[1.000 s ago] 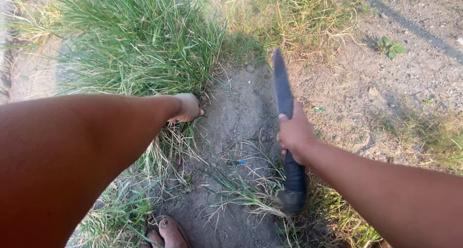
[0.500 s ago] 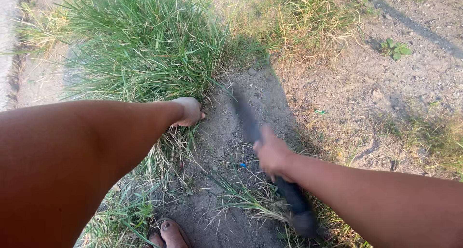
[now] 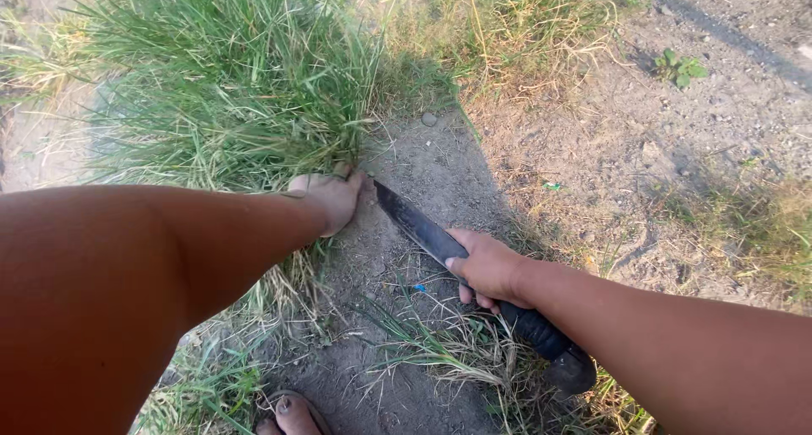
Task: The person uses a blade to cut and pull grass from the ground along a concrete edge.
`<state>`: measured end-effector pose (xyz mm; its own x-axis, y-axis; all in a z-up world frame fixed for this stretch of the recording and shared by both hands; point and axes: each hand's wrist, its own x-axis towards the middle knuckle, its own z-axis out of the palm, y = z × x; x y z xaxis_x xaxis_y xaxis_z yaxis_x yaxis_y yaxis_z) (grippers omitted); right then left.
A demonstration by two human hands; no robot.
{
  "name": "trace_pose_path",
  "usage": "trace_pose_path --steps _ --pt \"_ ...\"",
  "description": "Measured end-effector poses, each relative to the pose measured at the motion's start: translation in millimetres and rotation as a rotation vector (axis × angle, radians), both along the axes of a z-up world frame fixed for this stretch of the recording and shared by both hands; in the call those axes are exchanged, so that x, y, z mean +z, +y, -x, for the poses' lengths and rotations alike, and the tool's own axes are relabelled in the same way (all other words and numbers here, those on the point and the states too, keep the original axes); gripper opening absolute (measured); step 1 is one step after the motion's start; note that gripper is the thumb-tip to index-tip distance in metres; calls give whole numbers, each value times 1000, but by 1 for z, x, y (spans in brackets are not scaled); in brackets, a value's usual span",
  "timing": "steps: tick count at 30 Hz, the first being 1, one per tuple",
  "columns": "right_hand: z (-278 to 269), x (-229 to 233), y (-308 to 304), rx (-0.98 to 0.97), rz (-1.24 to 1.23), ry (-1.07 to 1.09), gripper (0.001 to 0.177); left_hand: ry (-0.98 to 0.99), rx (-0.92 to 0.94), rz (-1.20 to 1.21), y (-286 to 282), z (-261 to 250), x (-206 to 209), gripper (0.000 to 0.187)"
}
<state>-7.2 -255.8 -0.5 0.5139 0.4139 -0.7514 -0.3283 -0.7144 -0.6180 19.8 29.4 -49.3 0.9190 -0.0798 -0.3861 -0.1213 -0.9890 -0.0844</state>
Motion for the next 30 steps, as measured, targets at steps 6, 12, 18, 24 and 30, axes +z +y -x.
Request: trace_pose_path --steps 6,12,18,24,30 --pt "-14 6 -5 -60 -37 -10 56 57 -130 -346 27 -48 -59 36" --pt "-22 25 14 -563 -158 -280 67 123 -72 -207 34 -45 -36 25" --pt "24 9 22 8 36 20 71 250 47 -142 20 -35 12 54" --pt "-37 20 2 -252 -92 -109 69 253 116 -75 17 -24 27 57" --pt "9 2 10 50 32 -15 55 272 104 -80 25 -28 25 60"
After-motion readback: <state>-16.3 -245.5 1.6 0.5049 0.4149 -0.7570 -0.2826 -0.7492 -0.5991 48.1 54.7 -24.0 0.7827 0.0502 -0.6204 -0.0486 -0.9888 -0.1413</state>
